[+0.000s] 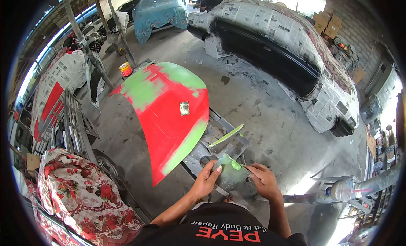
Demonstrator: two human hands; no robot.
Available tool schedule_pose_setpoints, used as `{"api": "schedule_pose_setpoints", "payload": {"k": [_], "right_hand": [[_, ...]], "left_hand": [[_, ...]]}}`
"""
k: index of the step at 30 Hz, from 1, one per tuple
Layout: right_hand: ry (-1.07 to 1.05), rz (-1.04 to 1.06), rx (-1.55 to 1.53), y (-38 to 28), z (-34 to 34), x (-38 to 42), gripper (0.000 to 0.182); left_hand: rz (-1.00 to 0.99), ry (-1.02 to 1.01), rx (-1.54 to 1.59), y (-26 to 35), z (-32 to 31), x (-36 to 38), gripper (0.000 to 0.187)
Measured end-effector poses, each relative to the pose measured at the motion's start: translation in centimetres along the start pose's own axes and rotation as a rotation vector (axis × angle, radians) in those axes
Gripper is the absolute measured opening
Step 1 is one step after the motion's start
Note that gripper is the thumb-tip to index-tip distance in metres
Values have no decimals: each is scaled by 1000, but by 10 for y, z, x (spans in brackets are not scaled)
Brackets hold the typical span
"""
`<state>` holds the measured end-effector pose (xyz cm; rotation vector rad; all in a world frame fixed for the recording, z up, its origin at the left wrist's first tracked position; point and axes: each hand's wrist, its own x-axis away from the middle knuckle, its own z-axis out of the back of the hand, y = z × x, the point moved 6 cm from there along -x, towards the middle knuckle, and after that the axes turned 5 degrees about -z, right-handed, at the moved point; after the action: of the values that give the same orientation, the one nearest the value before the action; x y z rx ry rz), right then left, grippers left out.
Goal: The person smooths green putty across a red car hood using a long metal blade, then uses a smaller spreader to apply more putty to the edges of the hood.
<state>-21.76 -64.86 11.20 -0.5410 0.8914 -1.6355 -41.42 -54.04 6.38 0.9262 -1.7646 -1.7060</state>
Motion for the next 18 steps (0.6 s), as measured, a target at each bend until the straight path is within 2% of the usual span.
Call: {"api": "schedule_pose_setpoints", "payload": {"k": [3, 5, 7, 9, 10, 11, 12, 13, 14, 15, 16, 17, 18], "right_hand": [[-16, 35, 88, -14, -5, 5, 33], [-53, 61, 89, -3, -22, 11, 32], [-87, 91, 88, -7, -36, 15, 32], [266, -164, -203, -3, -23, 21, 28], [263, -176, -202, -5, -27, 21, 28], [320, -177, -553, -5, -26, 17, 27], [379, -192, -904, -3, -27, 18, 27], [355, -206, -1046, -21, -31, 17, 27], [337, -214, -1190, -43, -35, 10, 28], [260, -220, -1202, -53, -41, 8, 26], [180, -209, -1215, -62, -48, 4, 24], [180, -226, -1220, -68, -54, -1, 24], [188, -247, -1205, -74, -61, -4, 23]], "left_hand": [[-79, 6, -3, -8, 13, 8, 32], [107, 177, 437, -33, 33, 17, 37], [55, 206, 345, -7, 52, 14, 39], [9, 296, 544, 15, 62, 11, 42], [65, 238, 528, 20, 68, 9, 48], [173, 368, 655, 17, 64, 10, 46], [214, 54, 911, 10, 63, 12, 36], [253, -258, 1168, 6, 63, 23, 30], [320, -323, 1343, 8, 53, 26, 26], [382, -379, 1522, 11, 41, 29, 22], [357, -519, 1599, 19, 32, 33, 16], [369, -506, 1604, 14, 26, 38, 16], [412, -590, 1718, 15, 19, 47, 17]]}}
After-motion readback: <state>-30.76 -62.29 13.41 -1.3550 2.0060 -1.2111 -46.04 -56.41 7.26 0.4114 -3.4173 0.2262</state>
